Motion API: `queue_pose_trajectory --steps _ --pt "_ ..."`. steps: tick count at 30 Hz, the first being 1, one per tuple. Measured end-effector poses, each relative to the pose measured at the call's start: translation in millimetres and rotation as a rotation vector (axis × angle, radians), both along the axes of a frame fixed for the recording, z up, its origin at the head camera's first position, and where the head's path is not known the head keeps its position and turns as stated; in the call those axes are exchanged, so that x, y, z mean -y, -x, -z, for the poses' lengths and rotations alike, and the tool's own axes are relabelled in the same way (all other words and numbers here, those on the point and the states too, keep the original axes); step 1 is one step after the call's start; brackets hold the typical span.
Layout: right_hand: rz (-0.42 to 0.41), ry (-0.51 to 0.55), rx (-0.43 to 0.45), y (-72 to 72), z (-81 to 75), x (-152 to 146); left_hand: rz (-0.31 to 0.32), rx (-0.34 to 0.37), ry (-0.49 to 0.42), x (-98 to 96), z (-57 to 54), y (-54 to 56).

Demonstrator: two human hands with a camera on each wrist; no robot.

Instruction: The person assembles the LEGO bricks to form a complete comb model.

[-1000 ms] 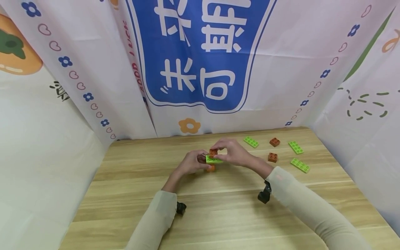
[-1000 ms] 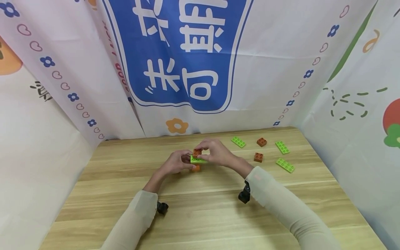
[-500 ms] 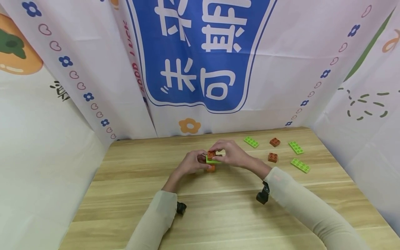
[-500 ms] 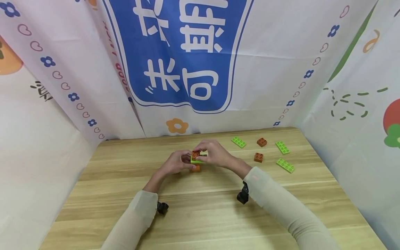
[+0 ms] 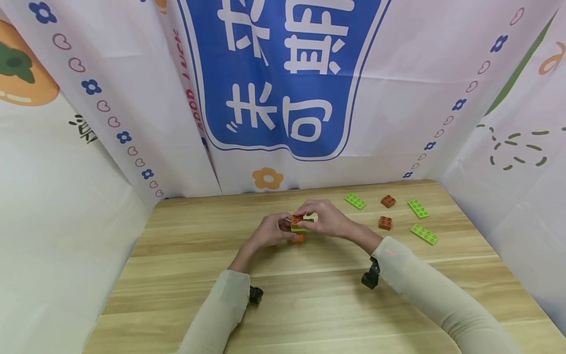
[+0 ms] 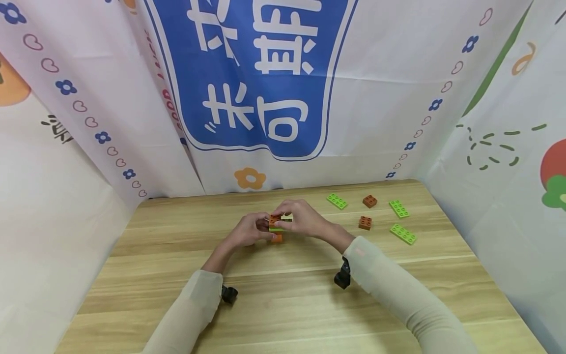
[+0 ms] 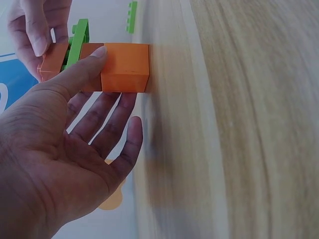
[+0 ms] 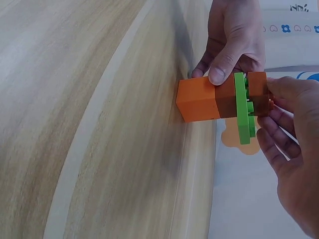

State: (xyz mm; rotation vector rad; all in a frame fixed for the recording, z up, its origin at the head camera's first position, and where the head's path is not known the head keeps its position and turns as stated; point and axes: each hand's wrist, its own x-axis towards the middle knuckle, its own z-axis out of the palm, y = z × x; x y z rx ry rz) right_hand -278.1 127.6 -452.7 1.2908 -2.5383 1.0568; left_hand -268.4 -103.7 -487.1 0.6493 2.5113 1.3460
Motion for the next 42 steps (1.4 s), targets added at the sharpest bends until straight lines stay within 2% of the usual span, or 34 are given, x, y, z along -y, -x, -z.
queue_pose_trajectory --steps 26,34,42 --pt "-0.002 -0.015 0.018 -1.5 -2.4 3.9 -0.015 0.009 0.027 -0.8 0.5 1.3" --pt "0.006 -0.021 0.008 -3.7 -6.1 6.1 0.001 0.002 0.004 2.0 -1.9 0.6" --pt "0.024 -0.007 0.021 -2.5 -0.7 5.0 -0.01 0.013 0.017 1.6 -1.6 0.6"
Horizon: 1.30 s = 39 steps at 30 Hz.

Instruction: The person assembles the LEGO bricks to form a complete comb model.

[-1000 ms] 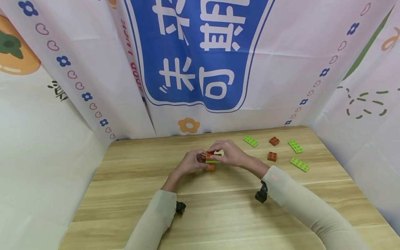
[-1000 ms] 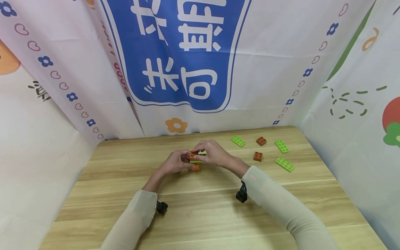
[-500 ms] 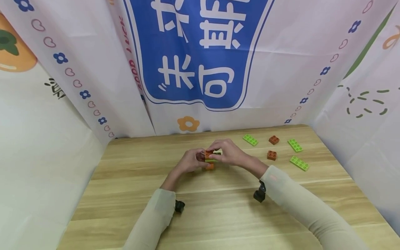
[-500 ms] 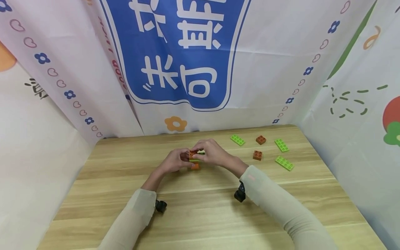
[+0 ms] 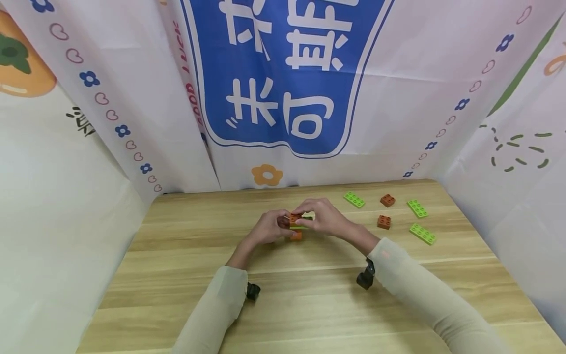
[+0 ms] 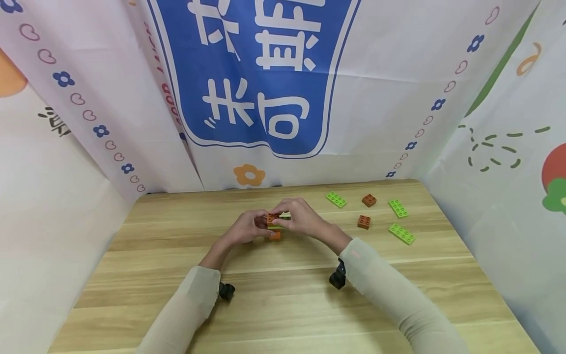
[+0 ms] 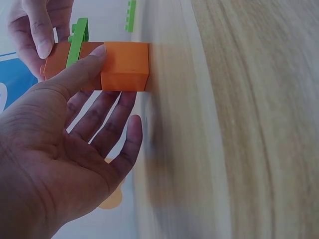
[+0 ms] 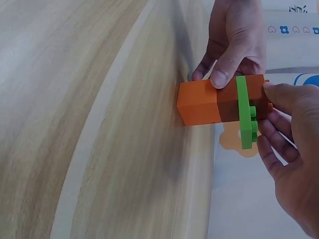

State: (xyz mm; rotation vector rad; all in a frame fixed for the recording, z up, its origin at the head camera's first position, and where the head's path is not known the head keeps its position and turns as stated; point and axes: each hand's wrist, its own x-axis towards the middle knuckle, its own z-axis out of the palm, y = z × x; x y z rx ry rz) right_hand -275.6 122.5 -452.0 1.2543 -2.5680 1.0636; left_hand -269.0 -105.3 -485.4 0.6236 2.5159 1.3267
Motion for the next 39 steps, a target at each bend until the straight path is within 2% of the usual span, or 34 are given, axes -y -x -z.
queue_pose_trajectory --steps 7,13,19,30,39 --pt "0.002 0.05 0.048 2.6 3.8 -1 -0.005 0.019 0.001 0.7 -1.1 0.8" --pt "0.052 0.076 0.097 2.7 3.2 -6 -0.01 0.017 0.013 -0.6 -1.1 1.1" --pt "0.109 0.067 0.085 5.5 0.1 -16 -0.02 0.019 0.007 -1.8 -1.5 0.3" --pt "0.214 0.031 0.103 10.2 6.3 -45 -0.037 0.021 0.014 -4.5 0.2 0.0" --pt "0.247 0.007 0.1 17.1 8.6 -68 -0.05 0.026 0.012 -5.4 0.0 -0.5"
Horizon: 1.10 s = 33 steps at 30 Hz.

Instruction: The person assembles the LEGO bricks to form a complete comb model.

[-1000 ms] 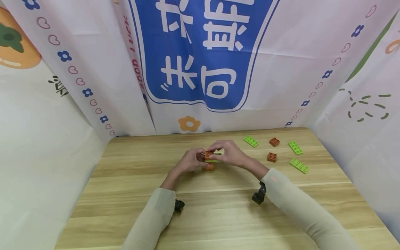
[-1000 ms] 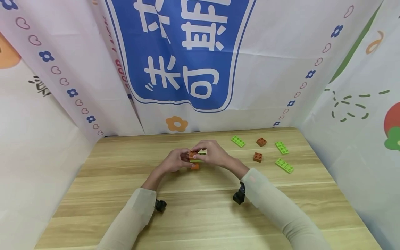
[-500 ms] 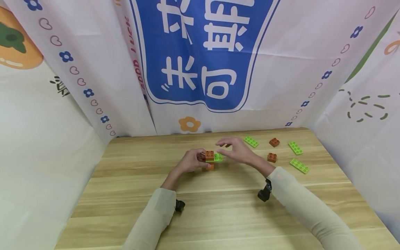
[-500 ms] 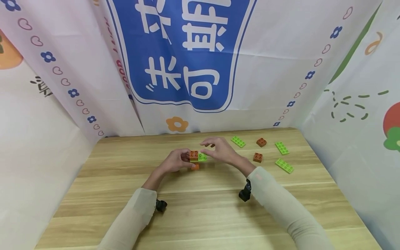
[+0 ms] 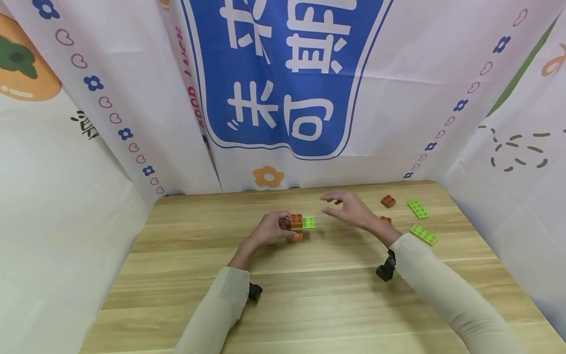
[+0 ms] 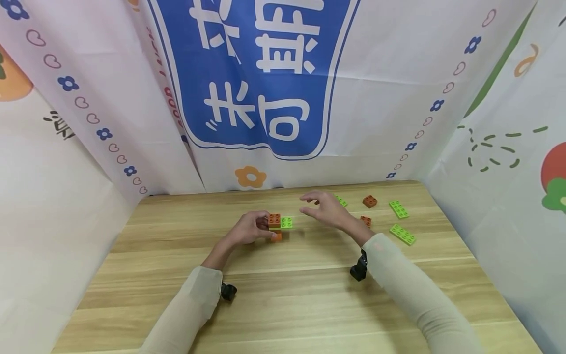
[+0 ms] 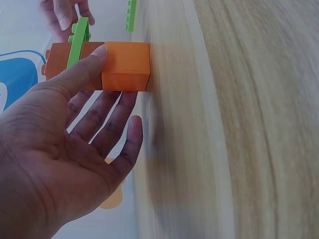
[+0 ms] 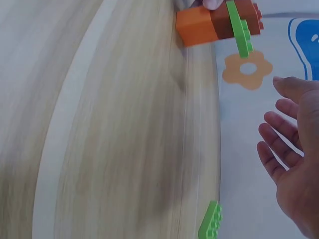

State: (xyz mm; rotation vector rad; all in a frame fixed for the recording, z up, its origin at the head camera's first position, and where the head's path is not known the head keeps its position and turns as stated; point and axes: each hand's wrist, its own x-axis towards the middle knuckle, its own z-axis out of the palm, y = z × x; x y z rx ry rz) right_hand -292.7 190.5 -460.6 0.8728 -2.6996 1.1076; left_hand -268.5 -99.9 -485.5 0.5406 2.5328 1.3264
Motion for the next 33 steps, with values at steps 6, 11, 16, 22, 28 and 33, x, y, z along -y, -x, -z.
queue_pose_trajectory --steps 6,11,16,22,28,33 --pt "0.01 -0.038 -0.009 4.6 0.0 -13 -0.004 0.014 -0.003 0.9 -0.9 -0.8" --pt "0.053 -0.078 0.001 9.7 1.0 -25 0.004 0.012 -0.005 1.2 -0.4 -1.2" --pt "0.075 -0.108 -0.004 13.1 2.5 -38 0.011 0.009 -0.009 1.1 -0.9 -1.9" --pt "0.096 -0.142 -0.008 18.4 4.8 -49 0.016 0.004 -0.013 1.6 -2.6 -2.6" --pt "0.11 -0.171 -0.015 24.0 10.5 -59 0.014 0.008 0.004 2.0 -2.4 -0.9" --pt "0.134 -0.183 0.002 27.0 15.7 -66 0.011 0.014 0.005 1.8 -1.9 0.0"
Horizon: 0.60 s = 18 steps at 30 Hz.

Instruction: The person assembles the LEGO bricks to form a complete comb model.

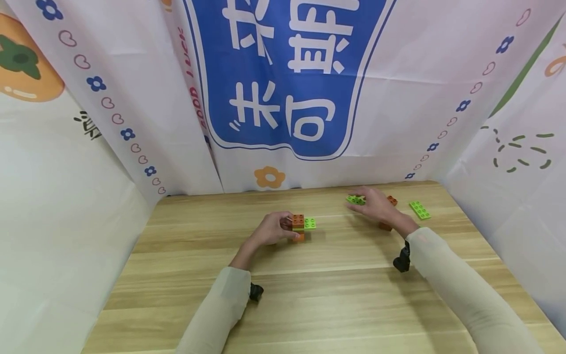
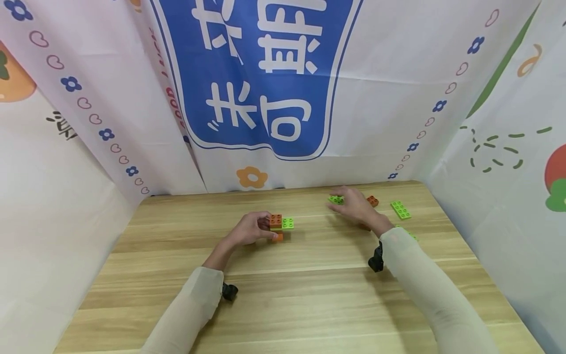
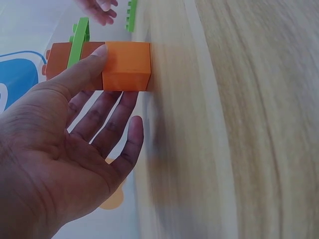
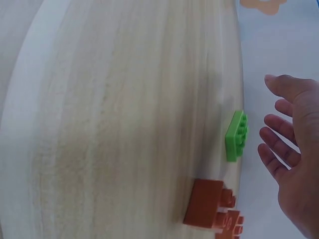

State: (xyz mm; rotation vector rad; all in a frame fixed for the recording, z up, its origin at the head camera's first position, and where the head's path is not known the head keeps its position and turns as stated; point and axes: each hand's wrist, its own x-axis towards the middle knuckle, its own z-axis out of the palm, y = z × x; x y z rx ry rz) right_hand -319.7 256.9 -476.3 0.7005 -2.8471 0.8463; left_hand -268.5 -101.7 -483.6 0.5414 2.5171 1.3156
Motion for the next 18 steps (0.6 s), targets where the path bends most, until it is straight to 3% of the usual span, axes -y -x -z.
queue_pose_trajectory --steps 9,18 --pt "0.058 -0.034 0.026 4.3 9.1 -7 -0.006 0.008 0.004 -0.2 -0.8 -0.2" --pt "0.057 -0.05 0.022 8.1 16.7 -9 -0.007 0.014 0.01 0.7 -2.4 -1.5"
